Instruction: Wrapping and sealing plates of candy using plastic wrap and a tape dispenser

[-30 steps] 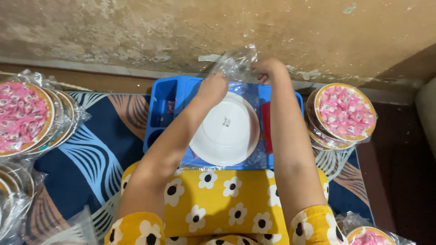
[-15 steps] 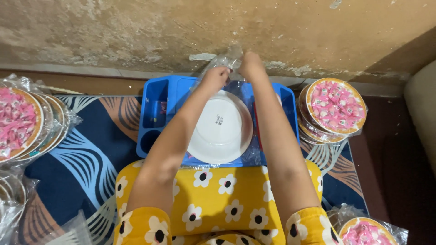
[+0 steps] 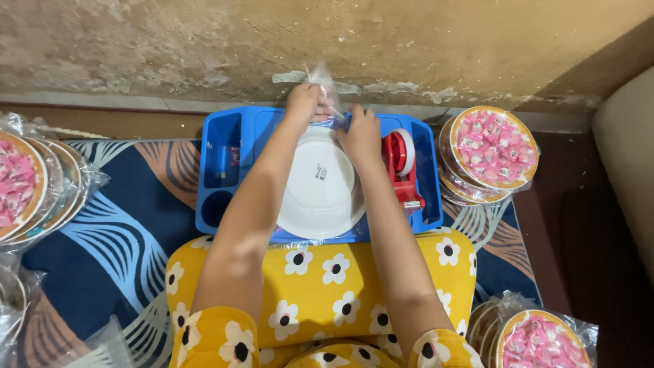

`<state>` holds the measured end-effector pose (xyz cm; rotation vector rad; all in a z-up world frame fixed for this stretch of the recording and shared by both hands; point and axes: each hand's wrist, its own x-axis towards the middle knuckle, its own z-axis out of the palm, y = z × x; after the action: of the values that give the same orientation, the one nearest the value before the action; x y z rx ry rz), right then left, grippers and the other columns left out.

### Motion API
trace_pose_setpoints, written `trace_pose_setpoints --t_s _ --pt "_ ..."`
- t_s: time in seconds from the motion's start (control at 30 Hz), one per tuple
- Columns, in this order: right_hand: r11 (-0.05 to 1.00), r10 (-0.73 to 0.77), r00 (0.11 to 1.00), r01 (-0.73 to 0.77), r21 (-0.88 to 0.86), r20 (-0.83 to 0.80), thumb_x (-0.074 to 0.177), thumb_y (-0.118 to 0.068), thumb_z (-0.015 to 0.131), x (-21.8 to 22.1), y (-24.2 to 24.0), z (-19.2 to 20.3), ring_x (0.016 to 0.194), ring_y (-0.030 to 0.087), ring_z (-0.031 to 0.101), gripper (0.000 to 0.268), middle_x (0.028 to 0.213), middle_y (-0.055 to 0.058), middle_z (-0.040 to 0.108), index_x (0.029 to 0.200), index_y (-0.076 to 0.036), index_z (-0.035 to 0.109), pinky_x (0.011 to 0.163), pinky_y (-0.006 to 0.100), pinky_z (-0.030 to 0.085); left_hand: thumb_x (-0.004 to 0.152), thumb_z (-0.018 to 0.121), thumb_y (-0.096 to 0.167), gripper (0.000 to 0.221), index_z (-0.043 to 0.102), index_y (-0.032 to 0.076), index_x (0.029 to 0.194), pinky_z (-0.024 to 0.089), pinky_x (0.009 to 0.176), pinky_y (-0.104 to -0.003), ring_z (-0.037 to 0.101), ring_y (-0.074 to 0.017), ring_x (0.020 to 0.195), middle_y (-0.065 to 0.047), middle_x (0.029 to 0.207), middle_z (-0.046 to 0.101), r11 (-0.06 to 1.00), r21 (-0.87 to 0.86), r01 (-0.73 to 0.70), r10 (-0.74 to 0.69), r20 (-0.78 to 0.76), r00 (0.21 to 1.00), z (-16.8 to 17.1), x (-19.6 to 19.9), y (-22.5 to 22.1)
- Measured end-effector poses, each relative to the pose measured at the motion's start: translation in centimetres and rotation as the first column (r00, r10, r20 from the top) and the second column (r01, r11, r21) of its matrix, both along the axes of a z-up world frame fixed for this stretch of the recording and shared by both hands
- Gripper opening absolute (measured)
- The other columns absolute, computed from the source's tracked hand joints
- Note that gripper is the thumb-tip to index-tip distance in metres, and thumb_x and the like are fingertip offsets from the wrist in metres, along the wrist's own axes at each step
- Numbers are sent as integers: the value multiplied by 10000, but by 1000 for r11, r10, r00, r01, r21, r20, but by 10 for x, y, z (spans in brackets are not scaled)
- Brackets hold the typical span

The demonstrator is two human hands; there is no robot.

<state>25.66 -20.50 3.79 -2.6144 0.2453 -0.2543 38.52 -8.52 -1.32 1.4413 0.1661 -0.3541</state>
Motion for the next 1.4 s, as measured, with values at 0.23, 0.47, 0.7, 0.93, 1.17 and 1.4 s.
trace_pose_setpoints --t_s 0.23,0.47,0.7,0.93,1.17,1.4 --pt "1000 -4 994 5 -9 108 869 -170 724 14 -5 -40 953 398 710 149 965 131 650 985 -83 689 831 499 585 1016 436 280 577 357 -11 1508 590 928 -595 602 -590 1154 -372 1539 312 980 -199 -7 4 -14 1000 29 -33 21" --pt "996 80 986 -84 27 144 855 -162 735 -17 -4 -25 984 423 698 213 1012 161 652 1028 -92 631 847 510 579 1018 398 267 558 332 -1 1502 546 980 -603 613 -531 1200 -359 1426 491 957 -285 -58 57 -11 998 -11 -16 29" --pt "991 129 981 -133 17 146 868 -153 750 -37 6 -16 894 342 712 173 913 91 642 1014 -109 669 759 432 591 1021 400 250 470 471 18 1423 592 938 -554 726 -405 1104 -306 1255 679 956 -291 -28 34 14 999 -13 -31 40" --pt "961 248 949 -266 79 193 971 -283 689 -41 5 -19 901 347 679 195 916 89 600 1128 -171 715 749 440 576 968 570 32 618 263 67 1504 709 792 -457 762 -375 969 -305 1177 660 989 65 -135 116 245 963 4 -33 53" --pt "958 269 929 -285 26 255 967 -260 625 -48 16 -9 780 253 574 288 890 93 546 1081 -62 799 719 344 497 897 648 281 356 593 103 1201 542 718 -442 681 -322 800 -137 946 713 716 541 -441 -20 647 762 24 -3 56" --pt "956 289 911 -289 -43 295 980 -251 609 -52 18 -9 757 279 586 302 873 113 544 1070 -35 801 700 361 506 928 529 842 858 764 25 814 540 685 -443 693 -331 717 -146 796 716 373 927 -50 -317 178 932 63 36 41"
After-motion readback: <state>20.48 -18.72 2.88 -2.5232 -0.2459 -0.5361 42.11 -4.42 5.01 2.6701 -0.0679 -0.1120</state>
